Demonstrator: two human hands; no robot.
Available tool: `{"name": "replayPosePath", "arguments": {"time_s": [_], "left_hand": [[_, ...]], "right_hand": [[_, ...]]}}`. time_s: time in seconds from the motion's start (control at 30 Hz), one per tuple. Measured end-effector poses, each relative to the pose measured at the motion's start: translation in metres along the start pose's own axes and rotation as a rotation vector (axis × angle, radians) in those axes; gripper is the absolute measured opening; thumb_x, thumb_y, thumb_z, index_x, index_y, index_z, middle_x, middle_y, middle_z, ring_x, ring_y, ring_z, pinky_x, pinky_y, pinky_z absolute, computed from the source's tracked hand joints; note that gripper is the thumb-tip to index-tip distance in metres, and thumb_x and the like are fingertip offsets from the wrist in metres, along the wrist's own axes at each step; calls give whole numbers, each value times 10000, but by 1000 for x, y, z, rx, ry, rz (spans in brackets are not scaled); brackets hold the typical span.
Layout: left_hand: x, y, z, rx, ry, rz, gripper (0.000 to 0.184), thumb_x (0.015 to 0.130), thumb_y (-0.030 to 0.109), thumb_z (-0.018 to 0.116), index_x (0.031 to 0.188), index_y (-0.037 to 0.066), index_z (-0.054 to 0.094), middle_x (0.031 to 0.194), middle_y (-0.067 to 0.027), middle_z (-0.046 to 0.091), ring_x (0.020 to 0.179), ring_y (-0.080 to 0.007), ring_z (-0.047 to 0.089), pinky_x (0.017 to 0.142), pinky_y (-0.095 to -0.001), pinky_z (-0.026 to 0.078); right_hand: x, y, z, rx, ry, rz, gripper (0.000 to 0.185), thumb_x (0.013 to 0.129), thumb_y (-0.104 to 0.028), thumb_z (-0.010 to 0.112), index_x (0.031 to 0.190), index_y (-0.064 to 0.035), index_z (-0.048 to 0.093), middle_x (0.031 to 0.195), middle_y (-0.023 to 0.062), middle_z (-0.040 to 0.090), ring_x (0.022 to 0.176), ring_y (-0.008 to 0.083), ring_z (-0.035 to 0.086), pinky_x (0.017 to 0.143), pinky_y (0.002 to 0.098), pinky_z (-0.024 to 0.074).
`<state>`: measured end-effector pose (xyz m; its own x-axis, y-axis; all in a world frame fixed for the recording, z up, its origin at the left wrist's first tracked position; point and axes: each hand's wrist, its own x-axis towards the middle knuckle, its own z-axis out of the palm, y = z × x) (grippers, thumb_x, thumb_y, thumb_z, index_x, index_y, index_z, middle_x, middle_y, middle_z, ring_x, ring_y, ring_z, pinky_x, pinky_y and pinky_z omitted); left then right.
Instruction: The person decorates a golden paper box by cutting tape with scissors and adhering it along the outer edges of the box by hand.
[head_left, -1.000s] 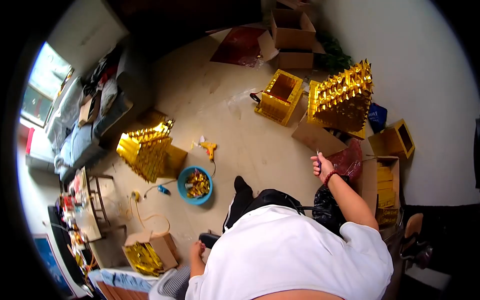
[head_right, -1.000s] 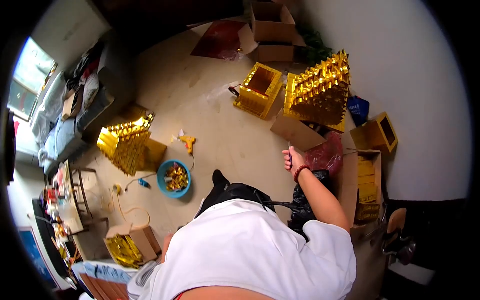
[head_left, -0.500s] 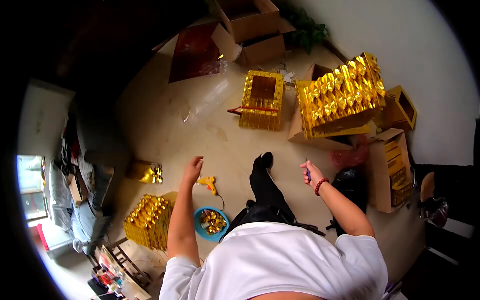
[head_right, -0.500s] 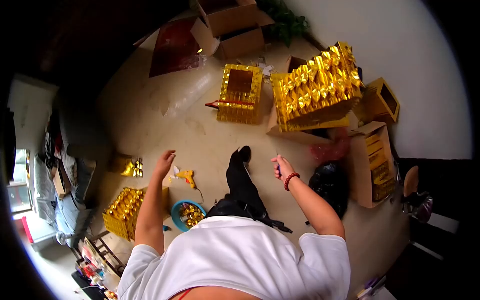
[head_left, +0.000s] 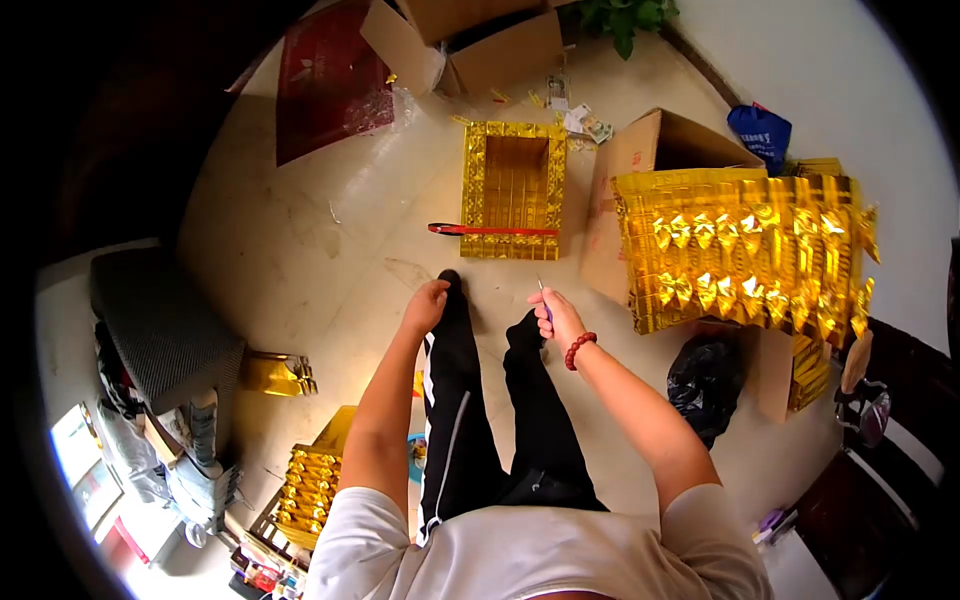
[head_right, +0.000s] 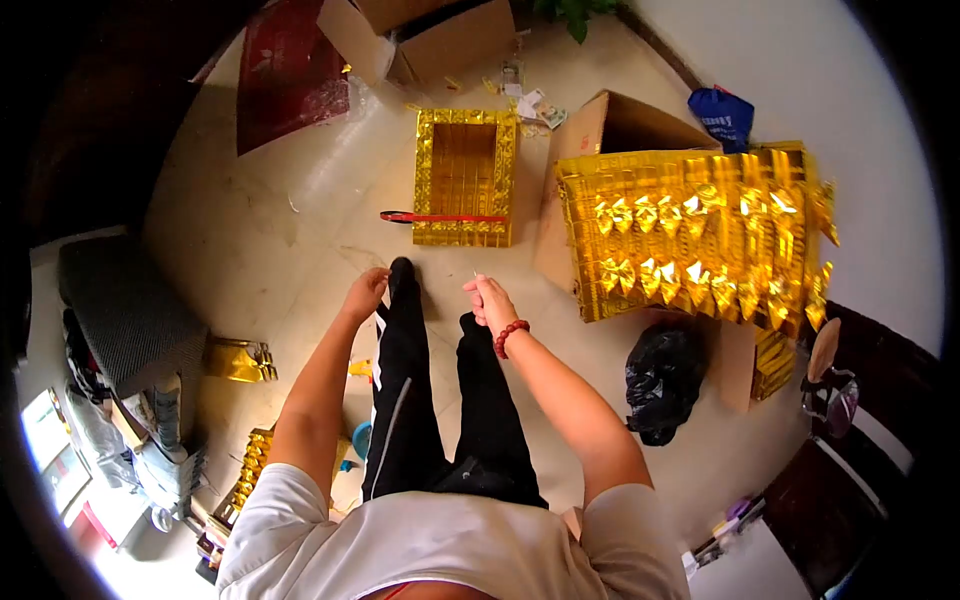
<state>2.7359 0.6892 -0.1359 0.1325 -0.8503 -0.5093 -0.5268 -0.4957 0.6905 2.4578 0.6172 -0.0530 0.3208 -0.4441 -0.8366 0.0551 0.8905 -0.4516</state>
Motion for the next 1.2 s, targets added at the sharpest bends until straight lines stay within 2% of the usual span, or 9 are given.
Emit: {"name": "replayPosePath", "arguments": {"time_s": [0.13,0.2,0.4,0.5,0.57,0.67,0.83,1.07,1.2], "left_hand": [[71,-21,5,-25,-65,-56,298,848,104,549,1137,33,571,1088,-175,614,1023,-313,591,896,-372,460],[104,-39,12,61,27,129,317,824,87,570,1138,46,568,1130,-174,590,1043,-323,572,911,-382,451],[187,-75,16,240,-95,214,448,782,106,610,1217,90,505,1205,-167,553,1131,-337,499,957,-421,409],[214,-89,26,200,-157,214,429,771,113,630,1188,89,532,1190,-165,561,1119,-325,511,956,-415,411],[223,-94,37,184,-52,390,384,731,50,656,1103,62,564,999,-110,632,959,-276,597,854,-383,461],[231,-90,38,184,-241,230,333,743,145,672,1057,89,574,931,-88,654,947,-283,596,845,-401,440],[235,-88,31,353,-179,292,146,751,184,655,886,143,615,754,-18,650,783,-227,619,835,-388,420],[239,-85,31,461,-188,253,112,741,235,666,821,161,644,768,-14,671,801,-232,623,853,-389,420],[245,-89,32,477,-251,63,140,747,284,655,814,160,651,786,-11,674,823,-237,634,845,-393,430]], "right_hand": [[38,19,18,86,57,11,360,969,-412,421,980,-70,531,683,-35,404,527,49,352,481,195,310],[59,35,26,107,135,46,353,971,-411,422,984,-76,532,685,-35,409,528,51,353,485,194,315],[134,79,56,227,222,111,329,983,-374,408,985,-80,555,675,-46,395,506,48,333,469,202,312],[168,86,73,200,229,45,334,986,-369,402,991,-78,565,667,-42,409,498,45,343,461,204,322],[189,93,77,192,230,29,338,987,-370,398,987,-77,567,656,-43,406,493,45,348,453,205,326],[212,105,84,203,238,22,347,988,-372,391,977,-76,572,630,-45,400,477,44,356,434,205,334],[240,118,95,191,221,29,344,990,-363,386,977,-77,577,625,-39,409,468,49,366,430,205,342],[267,118,100,175,226,88,374,985,-403,375,1003,-94,585,664,-42,433,509,48,406,453,199,374],[271,113,99,171,198,172,364,985,-415,367,1010,-126,588,683,-52,441,545,45,424,509,207,405]]}}
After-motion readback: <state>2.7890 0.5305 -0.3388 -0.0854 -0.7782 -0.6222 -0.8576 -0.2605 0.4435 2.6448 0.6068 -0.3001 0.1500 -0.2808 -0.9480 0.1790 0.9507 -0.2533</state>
